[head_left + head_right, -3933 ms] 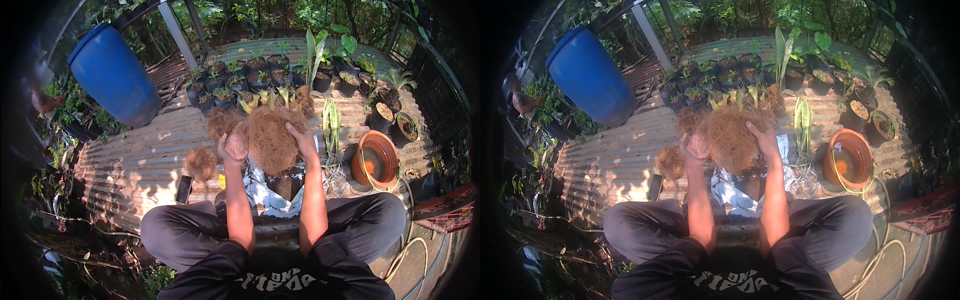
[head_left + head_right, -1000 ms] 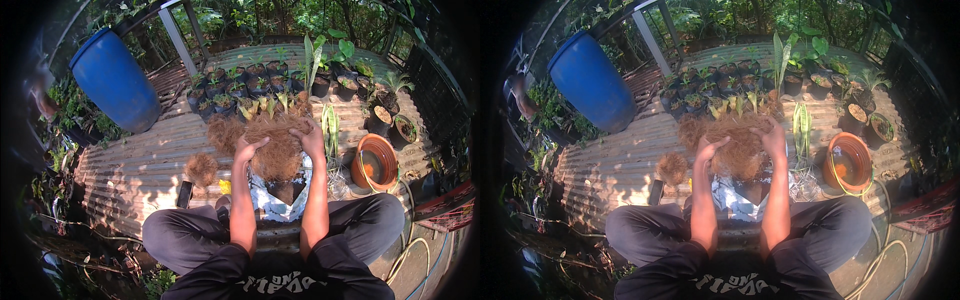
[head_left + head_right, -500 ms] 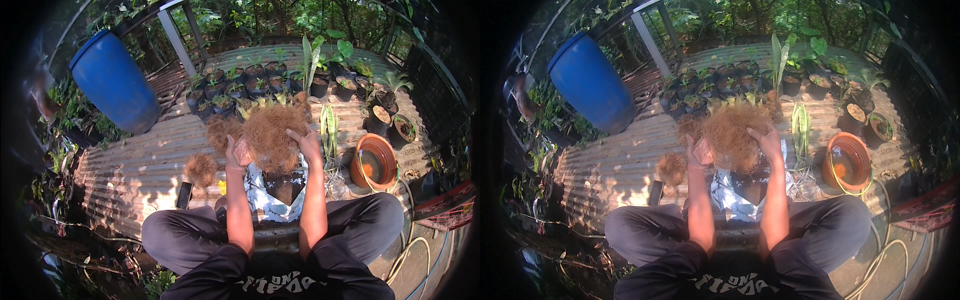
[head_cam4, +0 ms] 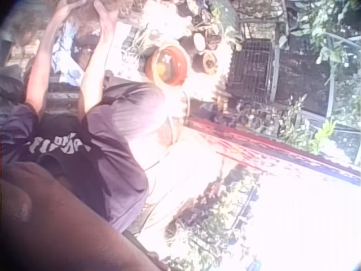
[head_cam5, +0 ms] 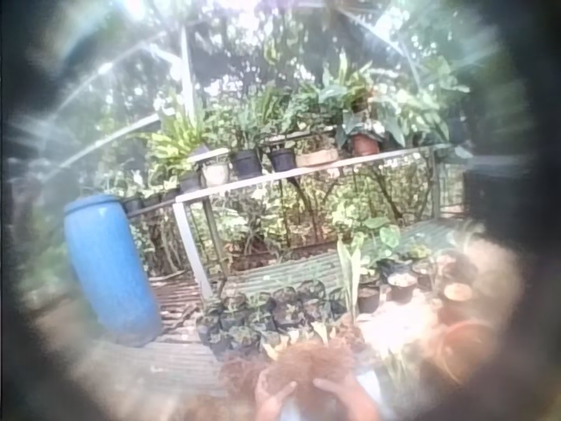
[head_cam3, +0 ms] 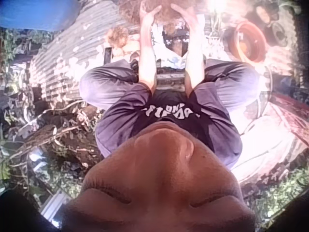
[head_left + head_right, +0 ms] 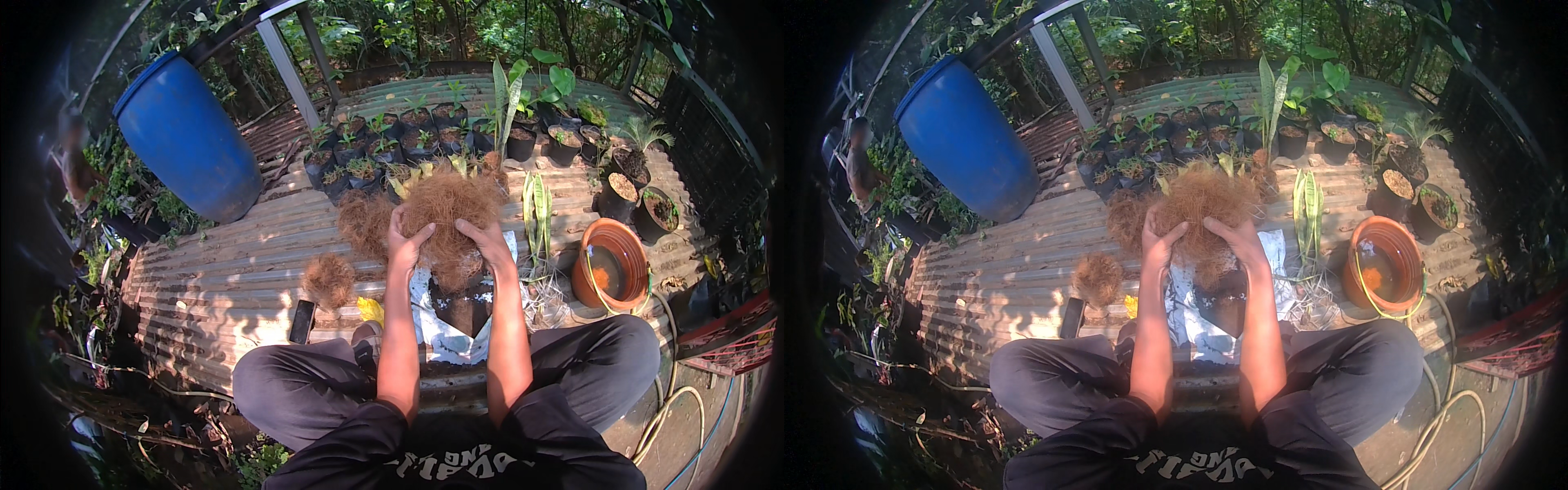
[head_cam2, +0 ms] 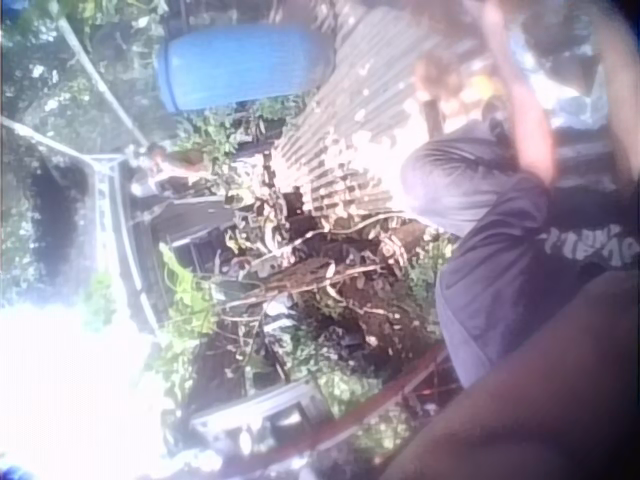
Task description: The person sits on a corrugated floor and wraps the root ball of a small potted plant with fibrous material. They repeatedly tear pieces of the fiber, wrap them around the root ball, and adjust the wrapping by hand.
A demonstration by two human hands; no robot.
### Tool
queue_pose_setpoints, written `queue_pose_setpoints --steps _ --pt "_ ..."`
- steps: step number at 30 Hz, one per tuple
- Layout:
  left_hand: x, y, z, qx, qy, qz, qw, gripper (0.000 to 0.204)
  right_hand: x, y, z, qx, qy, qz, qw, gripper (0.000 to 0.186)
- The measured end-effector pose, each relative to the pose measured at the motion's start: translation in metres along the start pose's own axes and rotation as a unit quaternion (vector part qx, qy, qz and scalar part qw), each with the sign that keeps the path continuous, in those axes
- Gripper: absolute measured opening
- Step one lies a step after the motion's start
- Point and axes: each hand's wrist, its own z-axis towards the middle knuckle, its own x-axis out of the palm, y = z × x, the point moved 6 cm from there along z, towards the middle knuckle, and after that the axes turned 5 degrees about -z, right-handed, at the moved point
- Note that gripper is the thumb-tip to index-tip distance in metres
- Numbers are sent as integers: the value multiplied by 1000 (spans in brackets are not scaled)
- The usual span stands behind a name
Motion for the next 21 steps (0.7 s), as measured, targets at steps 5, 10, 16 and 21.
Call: queue_pose_setpoints --steps 5,10,16,21 --pt "0 -3 1 -25 -33 67 997 61 -1 -7 7 20 -34 -34 999 71" --pt "1 4 -13 -200 -69 -45 976 64 -5 -13 7 -8 -105 -40 994 67" --pt "5 7 -7 -84 -49 19 995 48 -5 -15 8 -4 -122 -84 989 57" --pt "-5 11 -5 -86 -96 47 991 42 -19 -7 7 -3 -156 -84 984 44"
